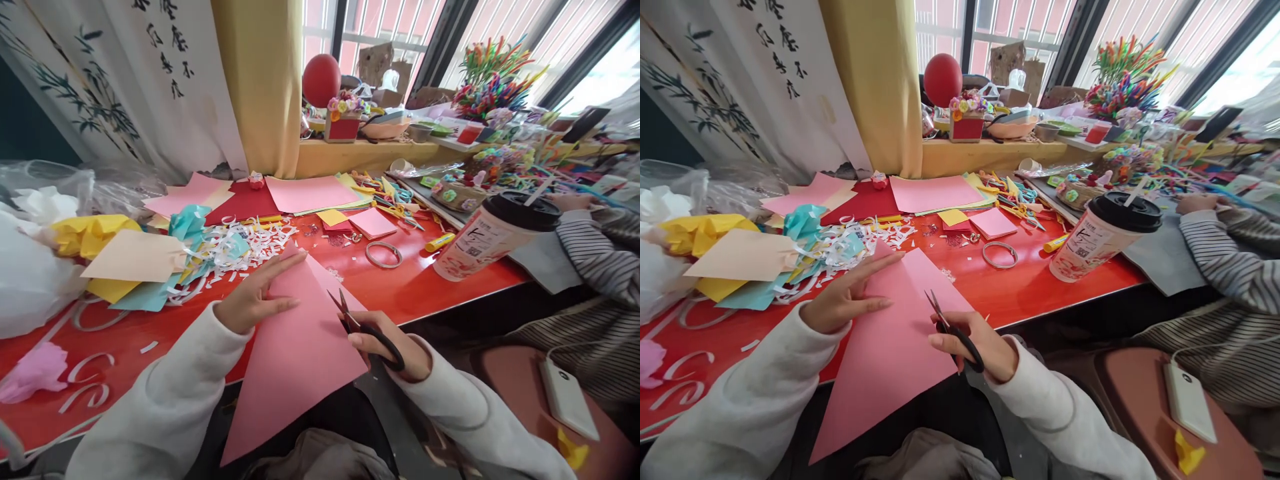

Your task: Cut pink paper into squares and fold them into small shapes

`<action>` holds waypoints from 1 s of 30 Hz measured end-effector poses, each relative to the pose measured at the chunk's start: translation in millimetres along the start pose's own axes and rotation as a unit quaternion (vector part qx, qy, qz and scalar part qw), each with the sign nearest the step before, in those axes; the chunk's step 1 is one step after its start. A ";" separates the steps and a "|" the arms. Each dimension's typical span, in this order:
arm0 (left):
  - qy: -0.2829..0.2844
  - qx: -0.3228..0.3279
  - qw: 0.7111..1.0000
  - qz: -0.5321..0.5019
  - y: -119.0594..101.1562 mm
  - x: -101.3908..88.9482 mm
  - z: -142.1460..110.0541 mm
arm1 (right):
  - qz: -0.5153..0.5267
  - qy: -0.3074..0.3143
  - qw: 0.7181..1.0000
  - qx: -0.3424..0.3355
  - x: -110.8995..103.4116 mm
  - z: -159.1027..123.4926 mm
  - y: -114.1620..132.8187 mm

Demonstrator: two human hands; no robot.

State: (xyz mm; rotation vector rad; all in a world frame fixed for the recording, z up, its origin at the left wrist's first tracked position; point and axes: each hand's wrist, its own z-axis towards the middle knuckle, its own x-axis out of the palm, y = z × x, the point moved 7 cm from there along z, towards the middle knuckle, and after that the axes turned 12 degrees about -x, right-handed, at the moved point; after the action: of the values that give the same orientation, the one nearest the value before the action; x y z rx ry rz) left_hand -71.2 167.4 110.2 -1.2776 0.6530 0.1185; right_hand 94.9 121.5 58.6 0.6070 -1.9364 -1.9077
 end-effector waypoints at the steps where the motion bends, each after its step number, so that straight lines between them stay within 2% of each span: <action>1: -0.003 0.005 1.000 0.012 0.0 -0.5 0.1 | -0.013 0.015 1.000 -0.001 2.5 -0.6 2.6; 4: -0.006 0.008 0.999 0.043 1.5 -1.6 0.8 | -0.043 0.056 0.997 -0.003 9.6 -0.2 8.4; 7: 0.001 -0.005 0.998 0.064 4.8 -1.5 1.2 | -0.070 0.063 0.996 -0.001 10.4 0.2 8.3; 20: -0.018 -0.040 0.998 0.049 10.5 -6.5 1.1 | -0.090 0.066 0.993 0.028 6.1 -8.9 3.9; 30: -0.020 -0.041 0.998 0.052 14.1 -6.0 1.2 | -0.076 0.025 0.994 0.077 2.2 -10.9 -10.3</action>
State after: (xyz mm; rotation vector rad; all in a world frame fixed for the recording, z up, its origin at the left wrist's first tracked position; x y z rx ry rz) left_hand -81.7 174.5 101.4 -1.3175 0.6850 0.2584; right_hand 99.4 111.1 48.5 0.8621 -2.0725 -1.8214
